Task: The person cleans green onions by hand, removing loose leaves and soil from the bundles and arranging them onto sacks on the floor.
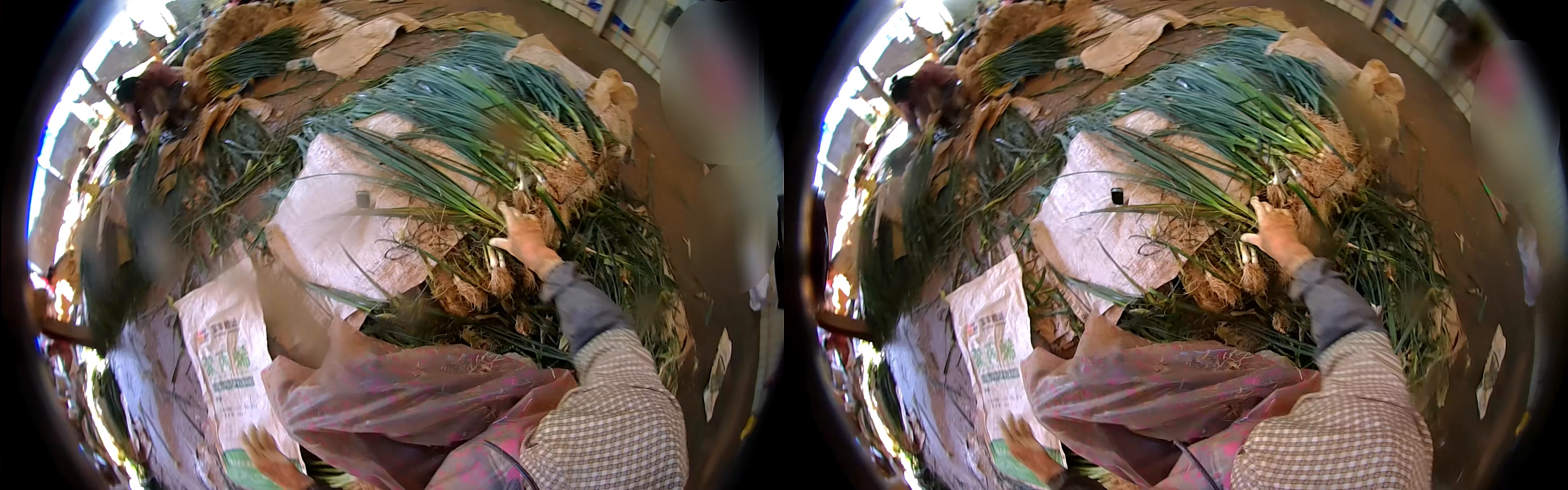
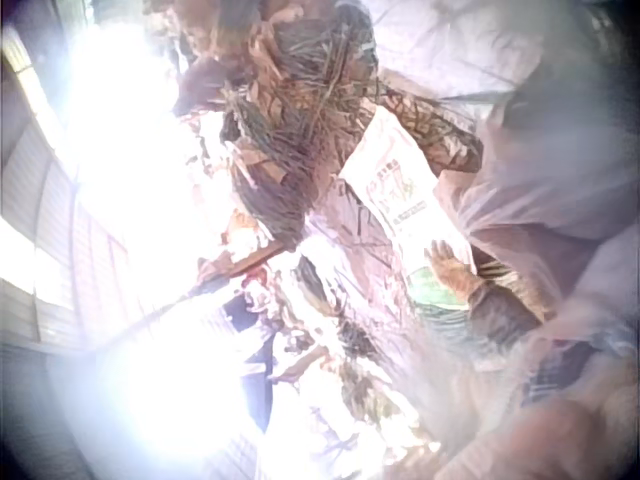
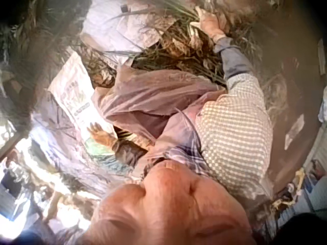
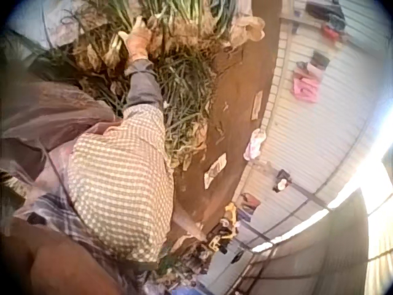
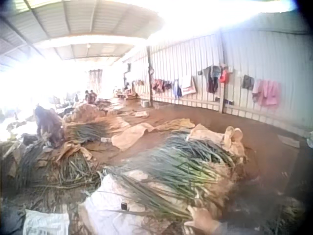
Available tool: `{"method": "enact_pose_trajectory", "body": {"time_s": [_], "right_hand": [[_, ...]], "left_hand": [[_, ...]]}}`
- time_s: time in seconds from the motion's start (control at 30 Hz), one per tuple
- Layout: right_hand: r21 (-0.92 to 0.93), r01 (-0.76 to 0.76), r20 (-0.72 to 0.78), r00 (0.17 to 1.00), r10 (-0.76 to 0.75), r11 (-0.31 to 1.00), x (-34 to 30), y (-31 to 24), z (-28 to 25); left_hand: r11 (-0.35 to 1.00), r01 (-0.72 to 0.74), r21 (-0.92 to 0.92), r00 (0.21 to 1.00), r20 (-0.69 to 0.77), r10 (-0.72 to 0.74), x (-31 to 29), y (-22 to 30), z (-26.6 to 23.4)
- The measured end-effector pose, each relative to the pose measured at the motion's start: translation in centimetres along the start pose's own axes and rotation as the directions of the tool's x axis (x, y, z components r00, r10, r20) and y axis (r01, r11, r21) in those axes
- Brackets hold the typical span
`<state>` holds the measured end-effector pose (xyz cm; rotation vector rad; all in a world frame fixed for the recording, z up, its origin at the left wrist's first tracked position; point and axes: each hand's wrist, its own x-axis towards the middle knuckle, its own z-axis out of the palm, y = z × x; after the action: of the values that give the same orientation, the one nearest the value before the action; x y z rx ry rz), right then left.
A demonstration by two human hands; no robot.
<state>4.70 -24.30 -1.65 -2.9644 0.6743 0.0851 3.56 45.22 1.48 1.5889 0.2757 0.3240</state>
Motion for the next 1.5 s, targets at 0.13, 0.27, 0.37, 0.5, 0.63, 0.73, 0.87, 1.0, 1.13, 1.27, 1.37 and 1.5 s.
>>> {"method": "enact_pose_trajectory", "body": {"time_s": [0.13, 0.27, 0.37, 0.5, 0.63, 0.73, 0.87, 1.0, 1.13, 1.27, 1.37, 1.5], "right_hand": [[0.366, -0.062, 0.135, 0.991, 0.014, 0.929, 7.4, 1.6, 2.0], [0.582, -0.135, -0.091, 0.969, 0.229, 0.802, 10.2, 0.9, -7.8], [0.223, -0.114, -0.318, 0.93, 0.183, 0.968, 13.2, 5.3, -9.8], [0.241, -0.328, -0.177, 0.91, 0.374, 0.913, 11.4, 7.0, -12.4], [0.157, -0.038, -0.087, 0.995, 0.052, 0.987, 4.6, 1.1, -10.7], [-0.168, 0.351, -0.104, 0.923, -0.37, 0.921, 1.8, -1.7, -1.6], [-0.026, 0.271, -0.146, 0.951, -0.272, 0.962, 5.4, -5.2, -1.1], [-0.133, 0.07, -0.245, 0.964, -0.101, 0.989, 9.2, -5.7, -4.3], [-0.122, -0.153, -0.265, 0.957, 0.116, 0.981, 10.5, 0.9, -6.5], [-0.013, -0.197, -0.157, 0.969, 0.193, 0.98, 8.6, -2.0, -8.7], [0.674, 0.509, -0.552, 0.829, -0.092, 0.536, 6.0, -8.4, -13.9], [0.408, 0.696, -0.693, 0.657, -0.295, 0.591, 4.4, -12.5, -19.8]], "left_hand": [[0.836, -0.341, 0.429, 0.925, 0.312, 0.217, 1.5, 14.0, 16.8], [0.867, -0.395, 0.303, 0.768, 0.627, 0.131, 0.4, 9.7, 32.0], [0.492, -0.702, 0.515, 0.596, 0.803, 0.011, -3.7, 2.1, 42.0], [0.256, -0.649, 0.716, 0.709, 0.692, -0.139, -6.1, -5.3, 47.1], [0.273, -0.57, 0.775, 0.745, 0.627, -0.227, -4.9, -7.2, 46.7], [0.547, -0.521, 0.656, 0.772, 0.635, -0.025, -2.3, -7.0, 48.0], [0.718, -0.469, 0.514, 0.831, 0.533, 0.161, 3.4, 0.5, 50.8], [0.929, -0.361, 0.083, 0.848, 0.444, 0.29, 9.0, 11.3, 53.8], [0.224, -0.874, 0.432, 0.386, 0.335, 0.859, 17.4, 24.6, 52.0], [0.651, -0.756, -0.066, 0.408, 0.731, 0.548, 27.9, 38.1, 43.6], [0.899, -0.437, -0.025, 0.361, 0.911, 0.2, 33.5, 45.1, 41.9], [0.566, -0.817, -0.107, 0.374, 0.648, 0.663, 12.6, 34.8, 46.0]]}}
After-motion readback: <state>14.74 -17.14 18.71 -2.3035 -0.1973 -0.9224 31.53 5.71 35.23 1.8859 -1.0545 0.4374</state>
